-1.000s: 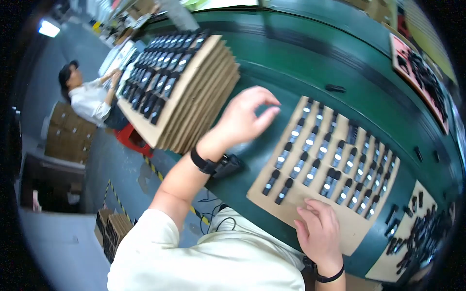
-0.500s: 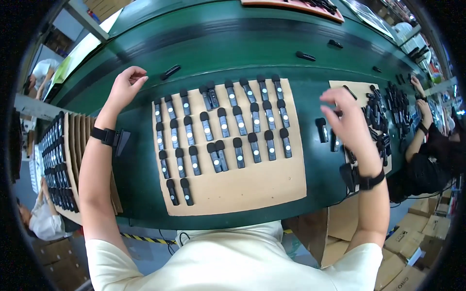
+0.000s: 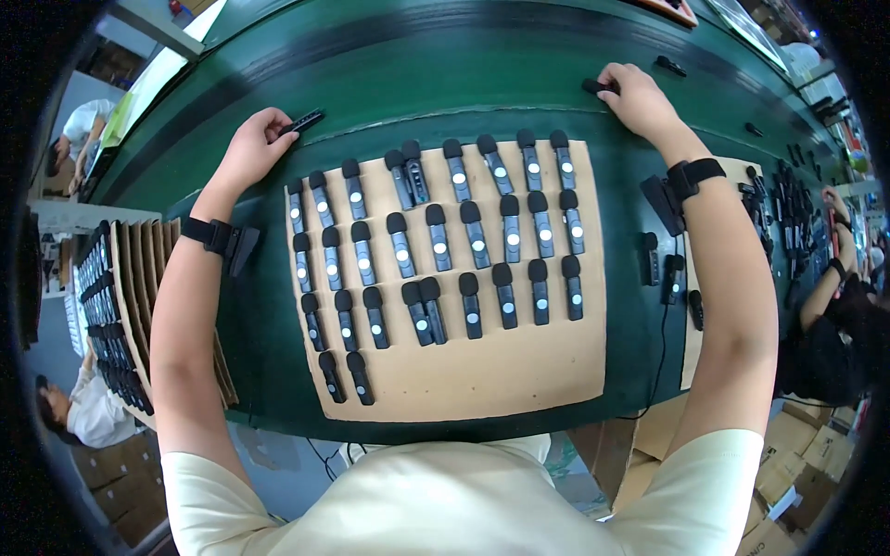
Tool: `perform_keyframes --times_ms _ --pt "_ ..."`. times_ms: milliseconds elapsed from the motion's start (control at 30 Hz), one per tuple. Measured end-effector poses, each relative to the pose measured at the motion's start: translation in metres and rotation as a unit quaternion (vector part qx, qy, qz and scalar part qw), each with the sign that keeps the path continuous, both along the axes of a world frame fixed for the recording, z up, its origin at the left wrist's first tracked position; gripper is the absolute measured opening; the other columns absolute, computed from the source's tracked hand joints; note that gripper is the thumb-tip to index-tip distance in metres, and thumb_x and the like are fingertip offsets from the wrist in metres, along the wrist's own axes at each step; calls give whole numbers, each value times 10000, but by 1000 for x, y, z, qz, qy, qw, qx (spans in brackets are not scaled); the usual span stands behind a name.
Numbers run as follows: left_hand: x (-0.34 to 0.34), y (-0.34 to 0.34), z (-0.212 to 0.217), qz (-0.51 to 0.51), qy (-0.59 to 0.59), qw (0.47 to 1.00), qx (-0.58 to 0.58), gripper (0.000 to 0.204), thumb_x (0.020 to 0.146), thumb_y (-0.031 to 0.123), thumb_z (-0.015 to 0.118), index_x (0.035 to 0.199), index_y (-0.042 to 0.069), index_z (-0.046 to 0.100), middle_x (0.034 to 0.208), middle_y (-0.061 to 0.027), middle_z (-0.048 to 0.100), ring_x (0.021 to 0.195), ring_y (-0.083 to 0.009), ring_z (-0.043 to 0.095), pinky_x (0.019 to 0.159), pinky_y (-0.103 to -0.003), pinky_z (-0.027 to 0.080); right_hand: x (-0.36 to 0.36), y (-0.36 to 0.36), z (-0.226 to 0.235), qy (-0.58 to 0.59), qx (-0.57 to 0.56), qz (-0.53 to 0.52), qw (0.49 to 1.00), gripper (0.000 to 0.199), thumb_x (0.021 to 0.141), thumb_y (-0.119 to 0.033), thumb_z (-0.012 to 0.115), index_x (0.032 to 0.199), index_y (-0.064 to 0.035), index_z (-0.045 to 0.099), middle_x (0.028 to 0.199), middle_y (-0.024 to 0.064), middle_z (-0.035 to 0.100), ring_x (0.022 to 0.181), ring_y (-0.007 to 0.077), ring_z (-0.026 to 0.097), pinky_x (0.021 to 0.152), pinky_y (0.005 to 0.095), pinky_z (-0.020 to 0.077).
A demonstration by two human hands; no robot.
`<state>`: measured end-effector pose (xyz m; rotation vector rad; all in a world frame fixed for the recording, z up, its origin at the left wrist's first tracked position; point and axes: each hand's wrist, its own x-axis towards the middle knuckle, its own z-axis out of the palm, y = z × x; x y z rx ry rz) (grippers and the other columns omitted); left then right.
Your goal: The person picks up a microphone and a receiver, aligns them, and presses them together before placing the unit onto a cardboard sheet. After filling the sheet, the person places a new cardboard sheet on top and repeats the process.
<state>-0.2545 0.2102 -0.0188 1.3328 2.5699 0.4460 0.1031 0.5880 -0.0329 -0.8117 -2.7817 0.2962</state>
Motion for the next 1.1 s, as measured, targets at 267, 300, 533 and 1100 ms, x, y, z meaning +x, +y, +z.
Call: perform_keyframes --times_ms 267,300,533,1100 --pt "22 -30 2 28 -146 947 284 150 854 80 691 975 5 642 834 -32 660 726 -104 577 688 -239 484 40 -26 26 168 -248 18 954 205 930 -137 630 1086 -19 571 912 10 594 869 104 575 804 259 466" --pt "33 -36 6 29 -160 938 306 173 855 76 691 1006 6 643 845 -25 658 729 -92 568 693 -229 479 48 -41 32 170 -250 23 953 205 930 -137 630 1086 -19 571 912 10 594 869 104 575 804 259 466" --pt "147 -96 50 6 -201 906 373 299 859 42 684 1148 -7 623 930 -31 660 770 -75 571 736 -210 473 108 -199 78 259 -328 -31 908 205 931 -87 576 1121 -11 559 917 14 551 798 85 513 732 222 417" --pt "277 -167 48 -92 -316 849 414 273 766 -67 733 1020 -32 636 987 -137 685 884 -195 665 787 -281 518 79 -357 59 311 -373 218 846 282 737 65 740 1001 20 649 889 109 627 777 205 597 687 274 474"
